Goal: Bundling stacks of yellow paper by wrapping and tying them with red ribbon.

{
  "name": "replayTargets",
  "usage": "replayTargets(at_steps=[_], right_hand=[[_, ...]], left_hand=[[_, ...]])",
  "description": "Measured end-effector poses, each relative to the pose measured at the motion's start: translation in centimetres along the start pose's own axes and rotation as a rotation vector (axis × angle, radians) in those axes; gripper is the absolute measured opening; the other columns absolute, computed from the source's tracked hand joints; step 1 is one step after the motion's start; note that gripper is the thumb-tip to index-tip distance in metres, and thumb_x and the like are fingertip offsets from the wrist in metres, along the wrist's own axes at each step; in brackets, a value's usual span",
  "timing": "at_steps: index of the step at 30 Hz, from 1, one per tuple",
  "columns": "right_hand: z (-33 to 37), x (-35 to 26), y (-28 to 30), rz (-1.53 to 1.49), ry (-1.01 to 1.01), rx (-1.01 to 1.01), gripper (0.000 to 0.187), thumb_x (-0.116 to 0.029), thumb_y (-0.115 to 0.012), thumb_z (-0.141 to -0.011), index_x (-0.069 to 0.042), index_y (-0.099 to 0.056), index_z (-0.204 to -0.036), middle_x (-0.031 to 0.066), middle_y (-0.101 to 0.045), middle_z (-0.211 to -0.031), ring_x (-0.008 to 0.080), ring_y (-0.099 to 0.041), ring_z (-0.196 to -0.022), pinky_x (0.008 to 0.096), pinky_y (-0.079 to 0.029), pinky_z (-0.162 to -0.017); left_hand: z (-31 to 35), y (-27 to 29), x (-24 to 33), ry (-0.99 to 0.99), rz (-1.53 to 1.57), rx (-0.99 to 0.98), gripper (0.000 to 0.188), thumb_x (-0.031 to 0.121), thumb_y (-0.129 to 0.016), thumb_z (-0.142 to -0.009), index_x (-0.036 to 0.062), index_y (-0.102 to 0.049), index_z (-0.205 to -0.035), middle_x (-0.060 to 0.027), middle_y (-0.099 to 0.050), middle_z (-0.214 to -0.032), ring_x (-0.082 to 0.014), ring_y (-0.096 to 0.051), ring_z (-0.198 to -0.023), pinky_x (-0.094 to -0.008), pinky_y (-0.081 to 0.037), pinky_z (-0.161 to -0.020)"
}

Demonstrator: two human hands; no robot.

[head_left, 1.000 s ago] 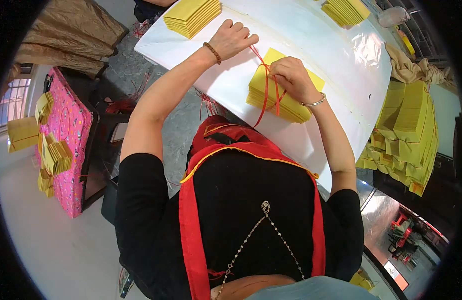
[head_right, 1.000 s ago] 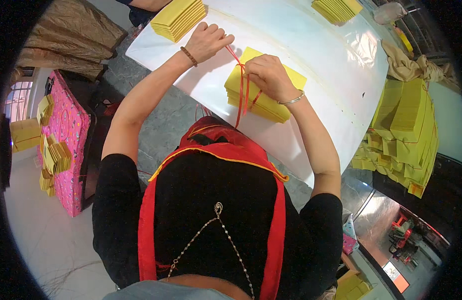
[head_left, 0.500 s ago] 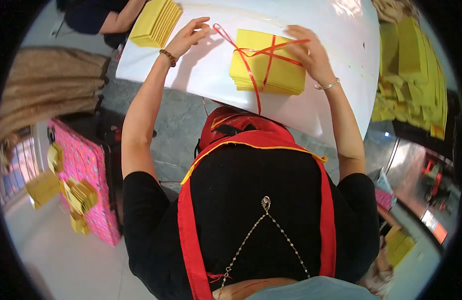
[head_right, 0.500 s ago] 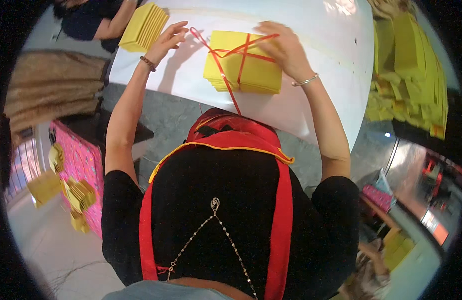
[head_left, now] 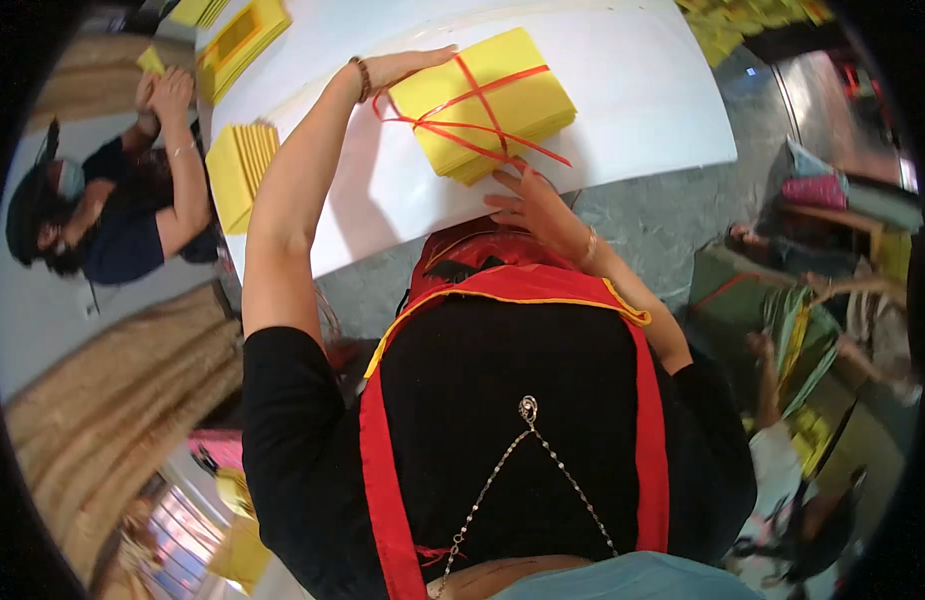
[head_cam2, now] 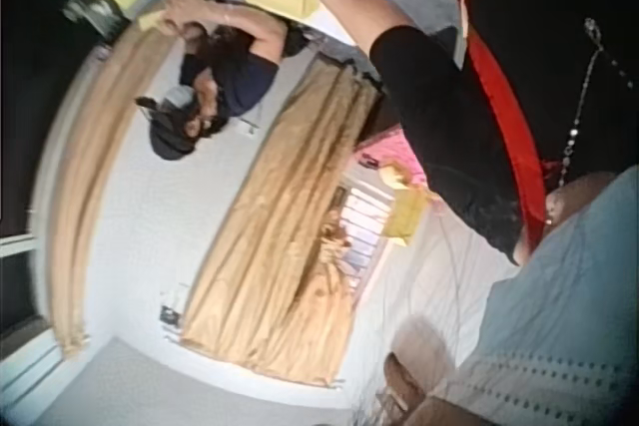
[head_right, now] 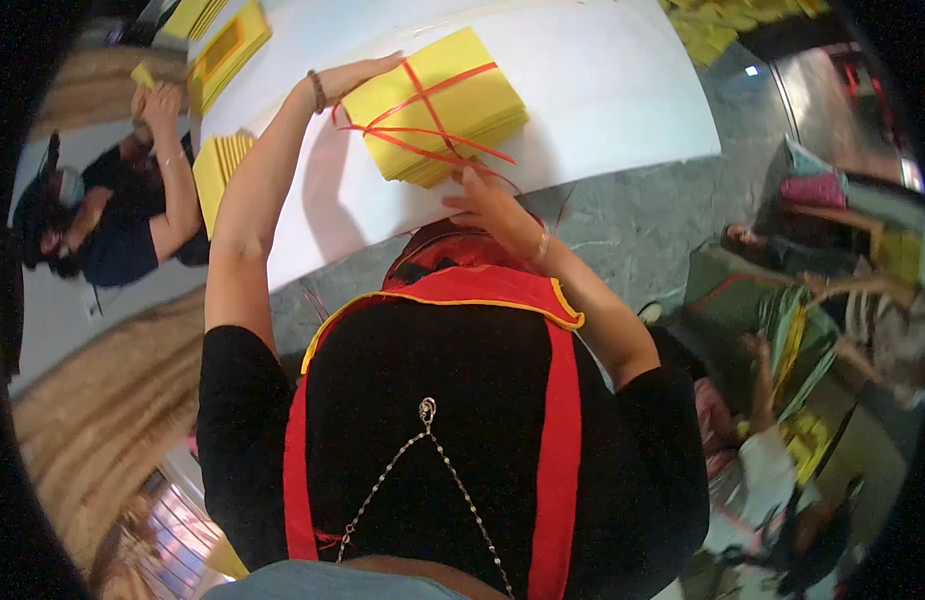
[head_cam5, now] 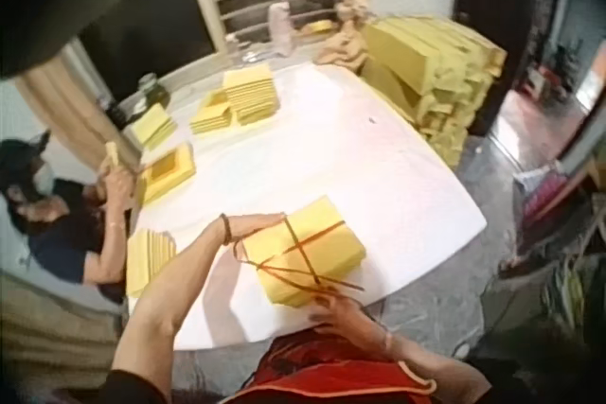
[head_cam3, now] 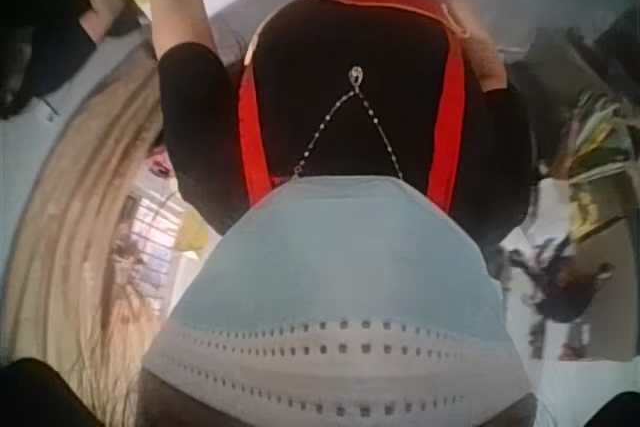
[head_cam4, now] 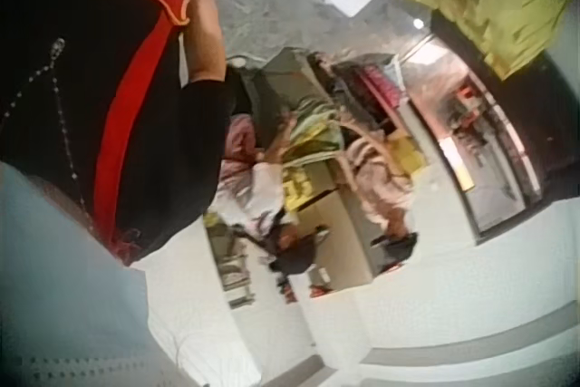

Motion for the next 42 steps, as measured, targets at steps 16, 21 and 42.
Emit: replayTargets(at_steps=[16,21,42], right_hand=[[1.7,-4.6,0.0,0.191,0.501,0.297,0.051,-0.038,-0.059,-0.078,-0.007,-0.047,-0.117,0.0015,-0.055,-0.100,0.0120,-0.049,-0.093,0.0288,-0.041,-0.080],[2.1,-8.6,0.9,0.570,0.702,0.135,0.055,-0.006,-0.071,-0.067,-0.003,-0.046,-0.116,0.0059,-0.054,-0.111,0.0156,-0.050,-0.102,0.0307,-0.042,-0.087],[-3.6,-10.8,2.4,-0.217,0.771,-0.009,0.056,-0.032,-0.033,-0.092,-0.005,-0.012,-0.136,0.0089,-0.032,-0.132,0.0184,-0.035,-0.118,0.0263,-0.030,-0.098]], left_hand=[[7.6,-4.8,4.0,-0.680,0.222,0.133,0.083,0.067,-0.028,-0.079,0.0047,-0.019,-0.133,-0.0099,-0.025,-0.137,-0.0220,-0.023,-0.127,-0.0358,-0.017,-0.105],[5.4,-6.3,4.8,-0.845,0.420,0.246,0.080,0.067,-0.022,-0.080,0.0084,-0.016,-0.135,-0.0106,-0.034,-0.132,-0.0219,-0.031,-0.121,-0.0368,-0.023,-0.098],[1.0,-9.7,-0.1,-0.543,1.043,0.190,0.081,0.069,-0.022,-0.078,0.0076,-0.032,-0.130,-0.0128,-0.043,-0.126,-0.0262,-0.044,-0.113,-0.0389,-0.037,-0.094]])
Point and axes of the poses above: each hand's wrist, its own z-axis away from the middle knuckle, its own y-axis out of the back of the hand, x = y × z, the point moved 9 cm from there along -z, towards the middle knuckle
